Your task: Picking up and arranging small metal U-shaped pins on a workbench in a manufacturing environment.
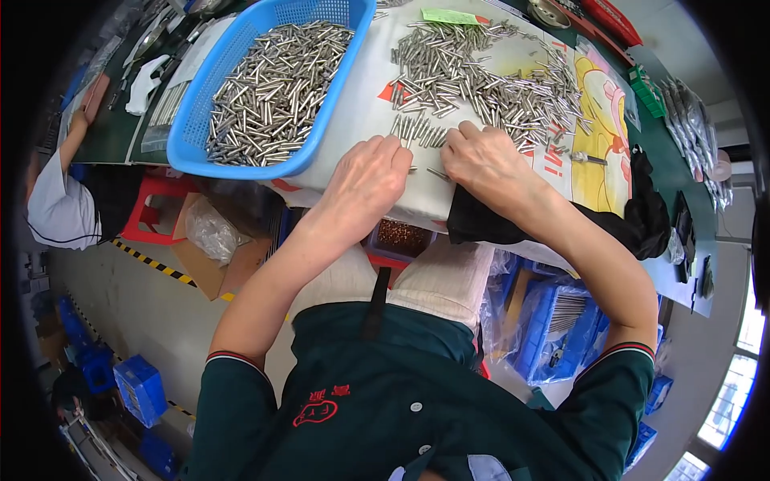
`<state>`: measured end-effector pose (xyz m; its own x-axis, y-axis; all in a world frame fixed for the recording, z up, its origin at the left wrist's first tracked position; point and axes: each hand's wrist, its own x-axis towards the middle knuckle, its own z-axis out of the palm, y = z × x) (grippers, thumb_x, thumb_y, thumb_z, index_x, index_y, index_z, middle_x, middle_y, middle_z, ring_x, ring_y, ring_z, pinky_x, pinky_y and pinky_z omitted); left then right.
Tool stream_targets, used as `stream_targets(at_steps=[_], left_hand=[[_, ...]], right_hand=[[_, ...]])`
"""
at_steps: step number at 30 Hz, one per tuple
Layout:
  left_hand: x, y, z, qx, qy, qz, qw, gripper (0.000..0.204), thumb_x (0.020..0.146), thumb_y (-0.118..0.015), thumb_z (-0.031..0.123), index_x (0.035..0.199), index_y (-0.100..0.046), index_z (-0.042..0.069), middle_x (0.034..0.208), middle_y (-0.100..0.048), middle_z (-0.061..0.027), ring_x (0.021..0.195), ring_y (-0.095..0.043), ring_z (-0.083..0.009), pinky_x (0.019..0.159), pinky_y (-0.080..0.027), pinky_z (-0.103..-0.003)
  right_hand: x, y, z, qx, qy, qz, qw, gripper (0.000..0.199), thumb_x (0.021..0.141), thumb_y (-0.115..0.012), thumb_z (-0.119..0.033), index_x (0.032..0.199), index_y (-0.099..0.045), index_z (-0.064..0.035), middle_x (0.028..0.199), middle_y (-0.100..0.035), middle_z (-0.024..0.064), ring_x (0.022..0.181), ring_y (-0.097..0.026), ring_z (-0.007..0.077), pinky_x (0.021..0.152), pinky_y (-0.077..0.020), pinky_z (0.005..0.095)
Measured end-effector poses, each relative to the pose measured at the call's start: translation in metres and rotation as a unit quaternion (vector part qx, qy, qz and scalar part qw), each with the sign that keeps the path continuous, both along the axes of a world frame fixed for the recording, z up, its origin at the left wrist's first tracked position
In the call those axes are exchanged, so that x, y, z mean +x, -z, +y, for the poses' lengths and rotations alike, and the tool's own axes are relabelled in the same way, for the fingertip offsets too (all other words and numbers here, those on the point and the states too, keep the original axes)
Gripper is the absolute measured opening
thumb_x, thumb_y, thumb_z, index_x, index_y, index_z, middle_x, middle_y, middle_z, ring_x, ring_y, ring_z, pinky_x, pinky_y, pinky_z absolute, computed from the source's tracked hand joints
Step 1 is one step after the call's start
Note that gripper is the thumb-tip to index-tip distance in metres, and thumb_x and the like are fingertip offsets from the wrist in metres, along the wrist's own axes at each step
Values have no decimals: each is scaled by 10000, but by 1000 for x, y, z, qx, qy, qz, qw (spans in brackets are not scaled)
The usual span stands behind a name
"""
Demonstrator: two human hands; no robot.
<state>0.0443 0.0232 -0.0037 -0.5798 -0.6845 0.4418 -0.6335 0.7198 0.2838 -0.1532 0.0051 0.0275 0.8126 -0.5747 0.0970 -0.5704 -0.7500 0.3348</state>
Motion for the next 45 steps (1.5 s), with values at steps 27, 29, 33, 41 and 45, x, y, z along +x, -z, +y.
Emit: stream_targets(at_steps=[27,29,33,41,45], left_hand=[[-53,12,13,31,-49,185,981,169,738,-654,40,677,-504,-7,645,-557,-134,613,-553,-318,565,-432,-418],[-54,7,13,68,-66,148,985,124,729,-627,22,681,-517,-7,642,-561,-152,620,-563,-332,574,-441,-427],[-57,-9,3,121,-38,38,991,29,687,-558,-36,710,-551,-20,661,-570,-185,662,-586,-361,612,-475,-442],[-48,-20,11,24,-44,-74,996,84,648,-547,-60,727,-558,-35,743,-567,-184,724,-604,-343,622,-511,-410],[-44,-16,13,-20,-58,-100,993,107,627,-567,-58,729,-554,-28,760,-541,-162,717,-602,-306,601,-525,-381]], right_hand=[[-39,-6,8,29,114,-178,977,63,673,-630,-105,660,-595,-54,768,-544,74,774,-576,237,604,-489,364],[-42,-3,12,15,120,-146,982,58,669,-625,-99,656,-593,-53,766,-545,74,773,-579,236,597,-492,361],[-41,5,17,-4,132,-89,987,28,678,-589,-71,663,-580,-50,768,-550,73,773,-589,221,582,-501,350],[-54,-2,20,51,189,-116,974,99,753,-576,-102,736,-508,-32,750,-553,112,760,-589,292,609,-464,405],[-49,-15,20,66,175,-144,972,116,779,-570,-118,746,-502,-30,728,-565,123,724,-587,314,614,-456,418]])
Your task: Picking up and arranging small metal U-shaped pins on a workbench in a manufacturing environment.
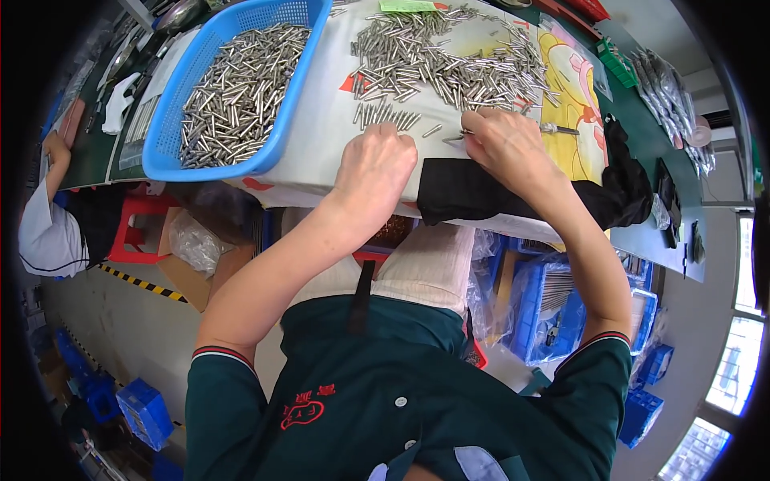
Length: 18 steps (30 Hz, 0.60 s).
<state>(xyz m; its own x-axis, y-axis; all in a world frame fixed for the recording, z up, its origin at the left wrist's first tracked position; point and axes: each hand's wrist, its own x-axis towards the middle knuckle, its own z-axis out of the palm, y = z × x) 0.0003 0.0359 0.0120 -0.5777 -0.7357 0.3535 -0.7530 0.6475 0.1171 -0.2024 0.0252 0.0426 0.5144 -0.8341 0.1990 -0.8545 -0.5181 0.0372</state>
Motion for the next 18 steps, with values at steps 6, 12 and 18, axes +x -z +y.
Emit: stream_targets(at_steps=[6,12,18], left_hand=[[0,8,0,-42,-28,-40,998,110,603,-601,-36,700,-553,-14,765,-526,-139,729,-606,-255,550,-533,-329],[0,5,-7,-60,5,-78,995,120,596,-603,-31,707,-558,-25,769,-530,-130,728,-608,-227,567,-543,-293],[-5,3,-9,-82,13,-116,990,104,595,-589,5,694,-559,4,734,-532,-110,717,-593,-211,605,-513,-281]], right_hand=[[4,-1,-2,43,18,-2,999,101,773,-580,-113,756,-517,-36,699,-588,129,651,-585,337,591,-449,440],[12,14,-10,-1,-40,55,998,35,710,-592,-63,715,-626,-55,716,-632,129,681,-639,304,569,-511,388],[37,2,-2,-4,14,176,984,60,683,-617,-60,689,-657,-105,696,-646,72,697,-663,211,578,-529,313]])
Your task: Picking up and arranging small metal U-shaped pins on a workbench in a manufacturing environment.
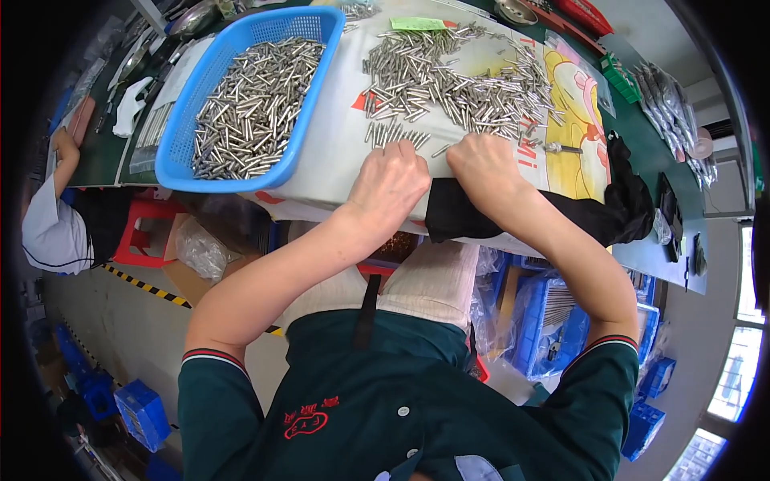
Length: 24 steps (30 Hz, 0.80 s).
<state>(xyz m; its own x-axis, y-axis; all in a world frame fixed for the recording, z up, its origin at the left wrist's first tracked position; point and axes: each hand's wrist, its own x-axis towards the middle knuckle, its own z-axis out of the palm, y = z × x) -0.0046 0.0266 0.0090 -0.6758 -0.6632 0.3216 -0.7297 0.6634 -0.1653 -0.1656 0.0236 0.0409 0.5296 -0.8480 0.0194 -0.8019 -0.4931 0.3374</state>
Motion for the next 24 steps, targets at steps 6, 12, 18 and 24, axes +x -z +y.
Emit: stream_targets(at_steps=[6,12,18,24], left_hand=[[4,0,-3,18,48,15,999,130,599,-578,23,724,-544,24,722,-513,-95,727,-576,-212,642,-493,-305],[10,-16,-37,103,105,409,901,100,818,-576,2,909,-560,-37,809,-642,-146,711,-649,-254,637,-517,-306],[-27,-12,-105,248,68,642,722,109,887,-527,23,959,-559,-53,851,-646,-95,787,-648,-136,716,-522,-240],[-34,14,-113,183,73,618,761,136,859,-573,17,981,-592,-39,850,-651,-88,748,-641,-121,656,-508,-238]], right_hand=[[-6,6,-3,3,-24,8,1000,65,683,-615,-79,664,-661,-122,683,-641,68,671,-654,194,558,-509,298],[-17,-22,-40,-53,-49,-281,957,50,677,-581,-52,646,-613,-29,625,-567,116,619,-621,274,542,-486,379],[-13,-6,-91,-107,-67,-591,797,112,729,-656,-51,835,-668,-16,739,-643,104,592,-623,213,514,-482,276],[-8,23,-98,-189,-67,-582,788,127,713,-661,-18,839,-665,-35,769,-642,91,609,-620,219,531,-487,292]])
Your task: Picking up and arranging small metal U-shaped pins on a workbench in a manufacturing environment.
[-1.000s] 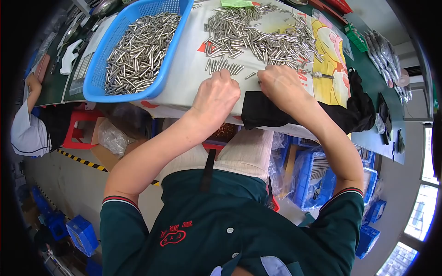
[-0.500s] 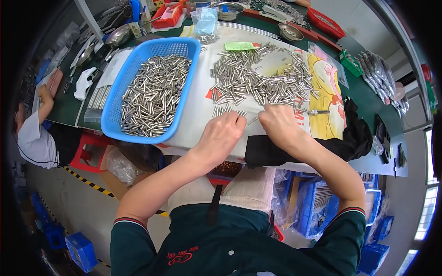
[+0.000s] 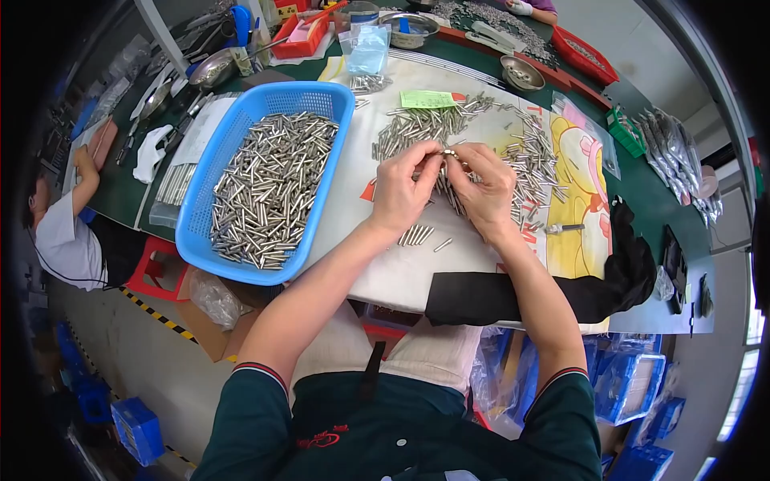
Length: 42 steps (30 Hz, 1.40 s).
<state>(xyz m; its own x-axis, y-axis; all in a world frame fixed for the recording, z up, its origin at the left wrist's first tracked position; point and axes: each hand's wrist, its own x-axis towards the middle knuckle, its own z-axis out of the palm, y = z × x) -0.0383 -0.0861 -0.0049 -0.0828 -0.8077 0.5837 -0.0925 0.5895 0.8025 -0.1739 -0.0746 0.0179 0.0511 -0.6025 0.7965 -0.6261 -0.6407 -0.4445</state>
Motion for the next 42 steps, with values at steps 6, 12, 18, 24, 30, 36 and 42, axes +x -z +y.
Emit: stream_targets(at_steps=[6,12,18,24,30,36,42], left_hand=[[-6,-2,1,-30,-4,-11,999,146,832,-597,-3,976,-604,-27,833,-651,-83,694,-618,-111,631,-500,-238],[-6,-2,0,-56,-25,-17,998,139,783,-622,-7,922,-613,-1,852,-652,-130,721,-642,-251,639,-501,-304],[-5,-4,3,-69,-27,-29,997,141,786,-610,-18,924,-615,11,861,-649,-125,739,-640,-261,653,-502,-310],[-5,-5,7,-21,14,14,1000,154,799,-594,-22,947,-620,13,874,-652,-110,764,-639,-214,671,-497,-287],[-6,-1,5,0,41,53,998,155,830,-564,-17,966,-629,17,904,-664,-94,778,-632,-172,688,-500,-274],[-7,-2,7,27,67,86,994,152,853,-557,4,979,-639,26,900,-674,-76,752,-622,-126,656,-489,-250],[-7,-1,8,27,66,82,994,153,863,-553,12,990,-638,22,870,-669,-68,721,-601,-102,635,-478,-236]], right_hand=[[-3,4,5,2,12,-36,999,156,690,-667,12,838,-658,-35,777,-635,84,637,-615,222,561,-492,297],[-4,5,4,-42,18,-24,999,179,683,-673,21,848,-674,-50,802,-620,71,694,-586,207,591,-475,277],[-2,7,11,43,-10,-95,995,208,699,-681,24,888,-700,-60,800,-590,49,689,-571,152,584,-457,248],[0,4,15,65,-32,-134,988,215,720,-684,16,917,-704,-66,817,-595,46,663,-568,113,571,-457,231],[1,5,15,52,-24,-136,989,203,714,-691,23,901,-699,-54,811,-598,55,642,-569,111,552,-462,229],[1,5,14,50,-25,-147,988,147,711,-707,23,846,-667,-17,793,-590,60,618,-568,104,516,-463,216],[0,6,15,51,-33,-155,986,133,708,-714,16,817,-640,-9,771,-569,59,605,-552,104,509,-455,217]])
